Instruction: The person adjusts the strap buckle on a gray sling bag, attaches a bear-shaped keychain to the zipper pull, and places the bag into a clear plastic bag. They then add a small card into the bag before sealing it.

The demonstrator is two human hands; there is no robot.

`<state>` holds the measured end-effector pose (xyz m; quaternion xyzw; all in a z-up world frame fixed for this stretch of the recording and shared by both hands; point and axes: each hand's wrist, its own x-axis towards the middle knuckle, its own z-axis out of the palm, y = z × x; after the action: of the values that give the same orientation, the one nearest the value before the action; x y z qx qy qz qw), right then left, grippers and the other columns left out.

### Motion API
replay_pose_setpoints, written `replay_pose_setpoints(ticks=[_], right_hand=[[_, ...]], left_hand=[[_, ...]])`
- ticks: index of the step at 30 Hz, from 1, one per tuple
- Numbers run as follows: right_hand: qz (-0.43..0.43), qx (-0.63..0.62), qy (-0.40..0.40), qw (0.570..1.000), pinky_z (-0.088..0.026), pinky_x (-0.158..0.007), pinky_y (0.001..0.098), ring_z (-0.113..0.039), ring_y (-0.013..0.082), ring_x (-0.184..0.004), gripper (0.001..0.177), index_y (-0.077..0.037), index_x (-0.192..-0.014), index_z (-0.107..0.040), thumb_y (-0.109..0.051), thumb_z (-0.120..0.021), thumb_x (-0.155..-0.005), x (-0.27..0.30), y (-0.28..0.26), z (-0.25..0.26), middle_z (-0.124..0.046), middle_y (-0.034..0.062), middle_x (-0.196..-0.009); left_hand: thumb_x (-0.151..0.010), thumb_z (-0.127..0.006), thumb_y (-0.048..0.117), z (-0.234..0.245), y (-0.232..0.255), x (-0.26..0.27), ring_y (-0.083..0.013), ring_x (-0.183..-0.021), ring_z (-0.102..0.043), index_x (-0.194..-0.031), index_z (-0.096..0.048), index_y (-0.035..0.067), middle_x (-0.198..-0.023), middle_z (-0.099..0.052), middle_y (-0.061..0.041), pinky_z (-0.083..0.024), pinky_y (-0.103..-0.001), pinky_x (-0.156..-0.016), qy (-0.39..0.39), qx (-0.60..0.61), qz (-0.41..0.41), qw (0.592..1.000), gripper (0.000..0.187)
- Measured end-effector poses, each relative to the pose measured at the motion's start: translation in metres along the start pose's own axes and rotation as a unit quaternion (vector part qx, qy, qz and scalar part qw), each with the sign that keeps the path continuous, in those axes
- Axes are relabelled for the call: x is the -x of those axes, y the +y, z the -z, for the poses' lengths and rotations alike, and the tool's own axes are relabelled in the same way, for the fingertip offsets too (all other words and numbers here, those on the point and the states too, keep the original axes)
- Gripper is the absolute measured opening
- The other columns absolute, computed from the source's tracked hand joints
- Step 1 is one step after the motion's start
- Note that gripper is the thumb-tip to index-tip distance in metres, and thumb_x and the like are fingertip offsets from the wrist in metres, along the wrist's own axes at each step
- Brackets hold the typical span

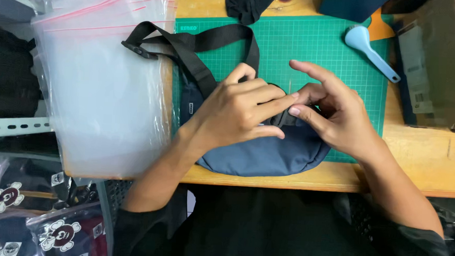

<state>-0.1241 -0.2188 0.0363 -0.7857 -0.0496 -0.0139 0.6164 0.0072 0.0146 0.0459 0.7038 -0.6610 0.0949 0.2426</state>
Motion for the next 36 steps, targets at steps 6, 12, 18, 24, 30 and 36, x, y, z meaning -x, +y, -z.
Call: replay_pose_setpoints(ticks=[6, 12, 18, 24, 30, 36], right_hand=[[0.013, -0.023, 0.029, 0.999, -0.049, -0.082, 0.0280, -0.061, 0.0147, -0.082, 0.048, 0.001, -0.160, -0.049, 0.000, -0.069, -0.116, 0.001, -0.004, 0.000, -0.066, 0.0099, -0.090], [0.006, 0.024, 0.096, 0.995, -0.055, -0.085, 0.0269, -0.067, 0.0161, -0.089, 0.032, 0.004, -0.144, -0.057, 0.009, -0.074, -0.118, 0.010, 0.000, 0.048, -0.071, 0.0135, -0.100], [-0.083, 0.167, -0.038, 0.982, -0.045, -0.079, 0.0278, -0.063, 0.0092, -0.086, 0.035, -0.016, -0.134, -0.086, -0.031, -0.082, -0.104, -0.002, -0.005, 0.050, -0.076, -0.0010, -0.091], [0.012, 0.065, 0.073, 0.995, -0.050, -0.085, 0.0275, -0.066, 0.0148, -0.089, 0.015, -0.004, -0.101, -0.075, -0.006, -0.088, -0.107, 0.004, 0.008, 0.025, -0.074, 0.0073, -0.099], [-0.012, 0.149, 0.125, 0.981, -0.050, -0.079, 0.0265, -0.065, 0.0109, -0.085, 0.032, -0.005, -0.089, -0.072, -0.014, -0.097, -0.107, 0.004, -0.001, 0.041, -0.074, 0.0050, -0.089], [0.104, 0.235, -0.060, 0.965, -0.053, -0.111, 0.0442, -0.075, 0.0315, -0.129, 0.093, -0.001, -0.169, -0.054, -0.035, -0.093, -0.091, -0.017, -0.020, 0.018, -0.076, 0.0161, -0.141]], left_hand=[[-0.089, -0.114, 0.046, 0.016, -0.009, -0.021, -0.0230, -0.079, -0.060, -0.109, -0.067, 0.012, -0.090, -0.058, 0.001, -0.043, -0.038, -0.085, -0.018, -0.049, -0.063, 0.997, 0.061], [-0.100, -0.113, 0.028, 0.065, -0.042, -0.010, -0.0267, -0.109, -0.082, -0.120, -0.084, 0.000, -0.119, -0.087, -0.011, -0.050, -0.044, -0.094, 0.015, 0.028, -0.001, 0.999, 0.044], [-0.102, -0.109, 0.041, 0.063, -0.033, -0.002, -0.0245, -0.093, -0.075, -0.134, -0.083, 0.003, -0.123, -0.085, -0.009, -0.043, -0.044, -0.093, -0.004, -0.002, -0.009, 1.000, 0.056], [-0.100, -0.111, 0.035, 0.044, -0.017, -0.016, -0.0277, -0.098, -0.071, -0.138, -0.079, 0.004, -0.119, -0.079, -0.007, -0.042, -0.048, -0.093, -0.008, -0.016, -0.032, 0.999, 0.059], [-0.107, -0.101, 0.035, 0.043, -0.026, -0.012, -0.0319, -0.108, -0.078, -0.145, -0.076, -0.003, -0.124, -0.082, -0.017, -0.052, -0.045, -0.092, 0.056, 0.061, -0.007, 0.997, 0.059], [-0.100, -0.108, 0.026, -0.007, -0.019, 0.008, -0.0281, -0.131, -0.083, -0.175, -0.043, 0.020, -0.166, -0.049, -0.012, -0.072, -0.042, -0.127, 0.036, 0.325, 0.164, 0.931, 0.099]])
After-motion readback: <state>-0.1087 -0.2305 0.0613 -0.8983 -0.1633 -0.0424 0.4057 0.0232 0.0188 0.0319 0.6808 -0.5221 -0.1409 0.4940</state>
